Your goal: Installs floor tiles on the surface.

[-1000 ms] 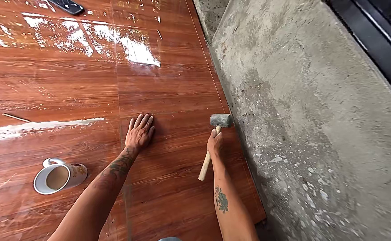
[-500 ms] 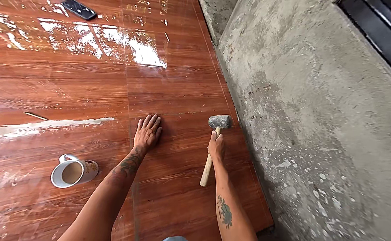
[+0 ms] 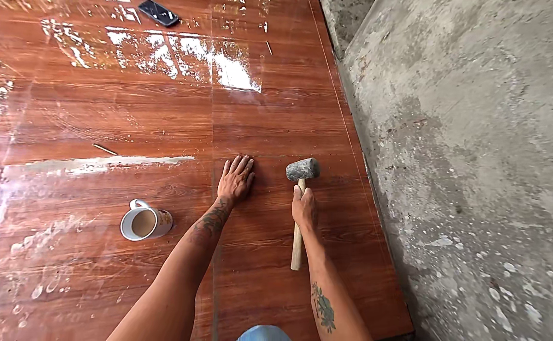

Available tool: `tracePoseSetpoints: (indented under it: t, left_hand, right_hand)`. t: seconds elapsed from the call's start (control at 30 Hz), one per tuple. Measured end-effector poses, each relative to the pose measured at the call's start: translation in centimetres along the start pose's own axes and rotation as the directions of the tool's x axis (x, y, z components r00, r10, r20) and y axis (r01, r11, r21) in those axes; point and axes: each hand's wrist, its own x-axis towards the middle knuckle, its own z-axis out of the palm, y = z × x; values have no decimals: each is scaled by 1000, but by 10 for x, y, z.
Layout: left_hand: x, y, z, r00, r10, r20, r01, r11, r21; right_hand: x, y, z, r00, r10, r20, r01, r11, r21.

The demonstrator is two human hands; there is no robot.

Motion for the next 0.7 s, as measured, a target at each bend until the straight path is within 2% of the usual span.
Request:
tracePoseSetpoints:
  t: [0.07,0.13,0.2,0.33,0.47,0.6,0.7]
  left_hand:
    - [1,0,-5,1000,-2,-4,2,1000,-3]
    - [-3,1,-6,1000,-8,-3,8,1000,-6]
    - [0,3,-5,1000,-6,-21,6,1000,-6]
    - [-1,3,-4,998,-46,-34,47,999,7]
    - [-3,7,-6,997,-56,-43,56,998,-1]
    - [-1,7,-6,997,-64,-32,64,998,12]
    - [-5,7,-5,997,-63,-43,64,998,19]
  right_hand:
    - [-7,0,16,998,-49,-45,49,999,-1]
    - [-11,-3,22,998,-53,19,54,998,-21]
    - [-9,-12,10,996,-53,66,55,998,-22]
    - [-22,-9,23,994,-105,-33,105,994,2]
    - [-22,-10,19,995,-80,67,82,996,-39]
    - [-34,-2,34,994,-104,-16,104,994,-13]
    - [-40,0,35,994,-89,57,91,995,-34]
